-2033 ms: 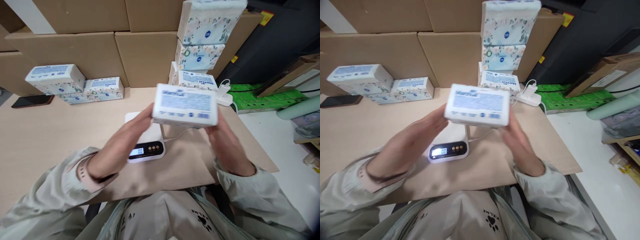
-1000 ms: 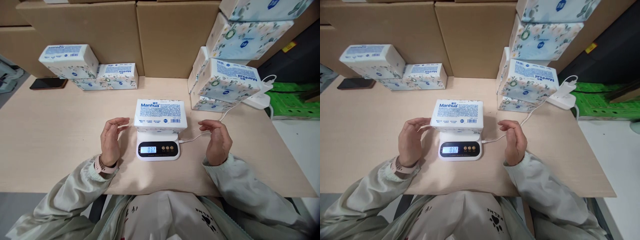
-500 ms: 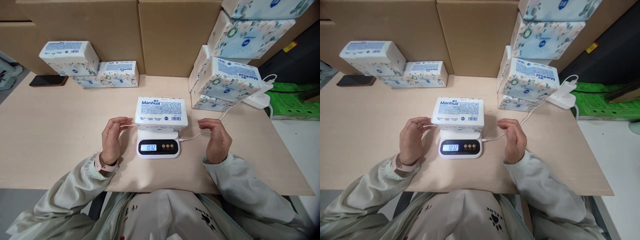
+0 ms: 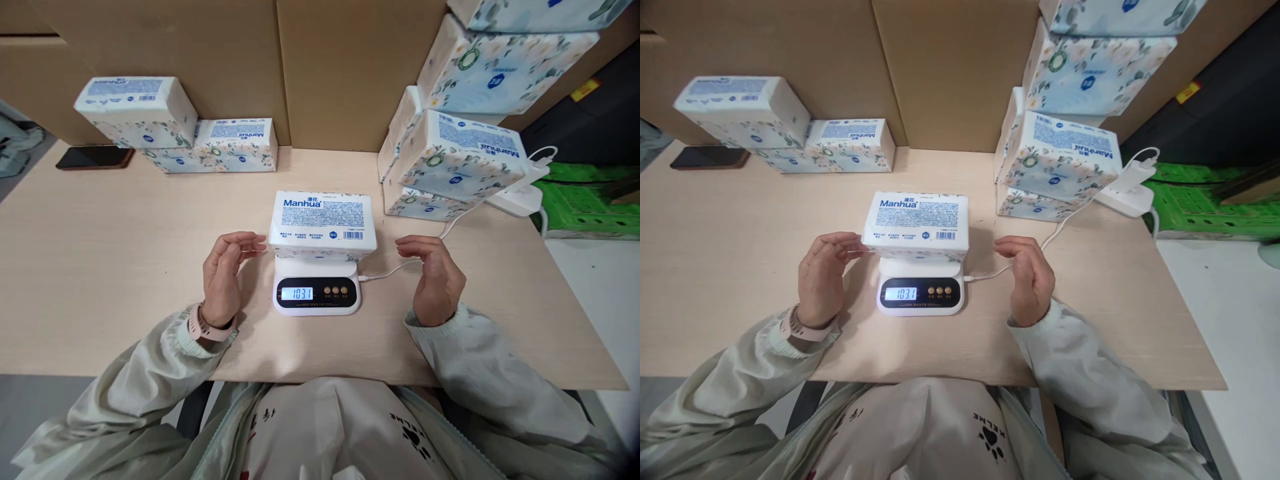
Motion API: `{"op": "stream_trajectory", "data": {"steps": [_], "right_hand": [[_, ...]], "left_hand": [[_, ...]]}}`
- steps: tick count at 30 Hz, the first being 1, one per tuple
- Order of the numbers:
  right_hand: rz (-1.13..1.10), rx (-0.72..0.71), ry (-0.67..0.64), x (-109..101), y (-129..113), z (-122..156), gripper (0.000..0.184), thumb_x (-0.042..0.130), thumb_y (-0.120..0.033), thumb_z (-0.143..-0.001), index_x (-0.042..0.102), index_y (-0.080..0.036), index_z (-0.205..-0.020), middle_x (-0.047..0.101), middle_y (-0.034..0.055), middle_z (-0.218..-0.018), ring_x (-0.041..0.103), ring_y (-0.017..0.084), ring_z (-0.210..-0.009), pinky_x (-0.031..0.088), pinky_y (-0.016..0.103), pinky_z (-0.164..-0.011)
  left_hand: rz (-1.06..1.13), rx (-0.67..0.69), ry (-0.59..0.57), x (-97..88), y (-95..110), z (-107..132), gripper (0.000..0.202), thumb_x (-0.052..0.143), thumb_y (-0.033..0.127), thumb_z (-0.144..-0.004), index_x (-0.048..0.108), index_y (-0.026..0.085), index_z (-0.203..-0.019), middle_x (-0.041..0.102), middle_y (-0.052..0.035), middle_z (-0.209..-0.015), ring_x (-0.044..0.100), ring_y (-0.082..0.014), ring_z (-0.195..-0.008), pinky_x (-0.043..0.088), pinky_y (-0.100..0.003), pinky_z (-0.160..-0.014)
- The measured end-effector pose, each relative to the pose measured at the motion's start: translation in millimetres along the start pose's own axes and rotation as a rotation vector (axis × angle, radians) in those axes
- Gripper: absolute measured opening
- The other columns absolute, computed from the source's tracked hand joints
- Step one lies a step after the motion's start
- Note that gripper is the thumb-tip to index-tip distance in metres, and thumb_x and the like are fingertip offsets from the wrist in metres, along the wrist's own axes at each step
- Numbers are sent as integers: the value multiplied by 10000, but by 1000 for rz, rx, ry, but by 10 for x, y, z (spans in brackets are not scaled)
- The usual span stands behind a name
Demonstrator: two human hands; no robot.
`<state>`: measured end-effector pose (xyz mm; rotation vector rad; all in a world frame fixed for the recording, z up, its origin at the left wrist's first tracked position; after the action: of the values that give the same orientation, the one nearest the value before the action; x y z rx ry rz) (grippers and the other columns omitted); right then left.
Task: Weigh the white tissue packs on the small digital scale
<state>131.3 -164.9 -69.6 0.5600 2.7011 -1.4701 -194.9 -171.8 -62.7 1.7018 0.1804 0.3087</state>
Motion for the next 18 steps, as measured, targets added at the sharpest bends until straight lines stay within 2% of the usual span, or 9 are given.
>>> {"op": "stream_trajectory", "data": {"steps": [9,15,18], "right_hand": [[28,10,-6,2,1,2,405,469,-454,-1088,777,-230,-950,771,114,-1017,723,278,-1015,570,456,-804],[20,-4,-5,2,-7,-1,388,479,-416,-1090,790,-229,-954,774,108,-1018,721,268,-1004,566,445,-797],[31,-1,-15,-2,12,10,402,478,-438,-1090,797,-232,-961,774,111,-1033,724,277,-1019,591,453,-796]], "left_hand": [[-24,4,1,-14,-19,-8,285,658,454,-971,767,197,-1035,785,-85,-990,743,-203,-901,613,-369,-896],[-3,4,-9,-9,-20,6,246,657,405,-980,776,196,-1032,780,-82,-985,742,-192,-890,611,-353,-882],[-35,12,-12,-23,-32,0,266,657,434,-990,786,208,-1048,791,-89,-1040,752,-213,-961,623,-381,-915]]}}
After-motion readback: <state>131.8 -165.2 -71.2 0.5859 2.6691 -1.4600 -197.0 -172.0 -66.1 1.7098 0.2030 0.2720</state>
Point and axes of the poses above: each hand's wrist, its own z-axis away from the middle knuckle, its own x-axis out of the palm, y = z × x, the point moved 2 cm from there along -z, towards the middle knuckle
